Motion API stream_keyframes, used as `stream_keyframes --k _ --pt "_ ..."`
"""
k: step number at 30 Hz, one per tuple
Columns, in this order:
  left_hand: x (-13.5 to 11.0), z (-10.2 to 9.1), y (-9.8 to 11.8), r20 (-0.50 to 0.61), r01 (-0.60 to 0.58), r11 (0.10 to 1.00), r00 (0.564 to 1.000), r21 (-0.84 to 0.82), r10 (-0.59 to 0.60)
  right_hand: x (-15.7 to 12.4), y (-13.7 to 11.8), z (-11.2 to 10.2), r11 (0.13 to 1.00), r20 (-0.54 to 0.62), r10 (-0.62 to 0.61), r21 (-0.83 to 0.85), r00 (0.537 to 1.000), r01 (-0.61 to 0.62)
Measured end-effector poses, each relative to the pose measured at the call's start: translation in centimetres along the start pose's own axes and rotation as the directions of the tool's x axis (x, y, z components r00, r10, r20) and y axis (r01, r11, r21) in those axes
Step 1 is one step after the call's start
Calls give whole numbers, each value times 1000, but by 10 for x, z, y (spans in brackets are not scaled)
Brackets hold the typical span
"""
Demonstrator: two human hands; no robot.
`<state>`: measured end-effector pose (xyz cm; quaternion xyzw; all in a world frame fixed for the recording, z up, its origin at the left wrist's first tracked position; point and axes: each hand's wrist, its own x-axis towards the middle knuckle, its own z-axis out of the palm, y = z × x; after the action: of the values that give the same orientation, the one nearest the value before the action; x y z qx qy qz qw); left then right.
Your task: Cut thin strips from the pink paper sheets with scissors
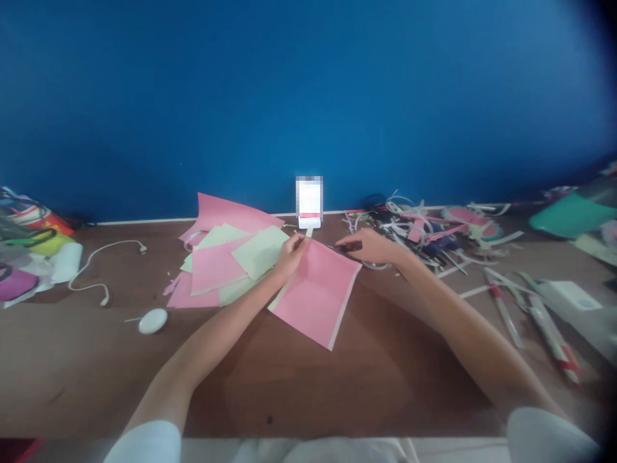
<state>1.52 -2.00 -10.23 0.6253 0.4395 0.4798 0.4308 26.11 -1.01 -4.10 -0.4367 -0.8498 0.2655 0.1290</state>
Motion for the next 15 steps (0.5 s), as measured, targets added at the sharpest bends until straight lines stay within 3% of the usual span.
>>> stream_keyframes --k 15 --pt "1 2 -4 29 -1 999 1000 -54 3 1 1 2 999 -60 -36 29 998 37"
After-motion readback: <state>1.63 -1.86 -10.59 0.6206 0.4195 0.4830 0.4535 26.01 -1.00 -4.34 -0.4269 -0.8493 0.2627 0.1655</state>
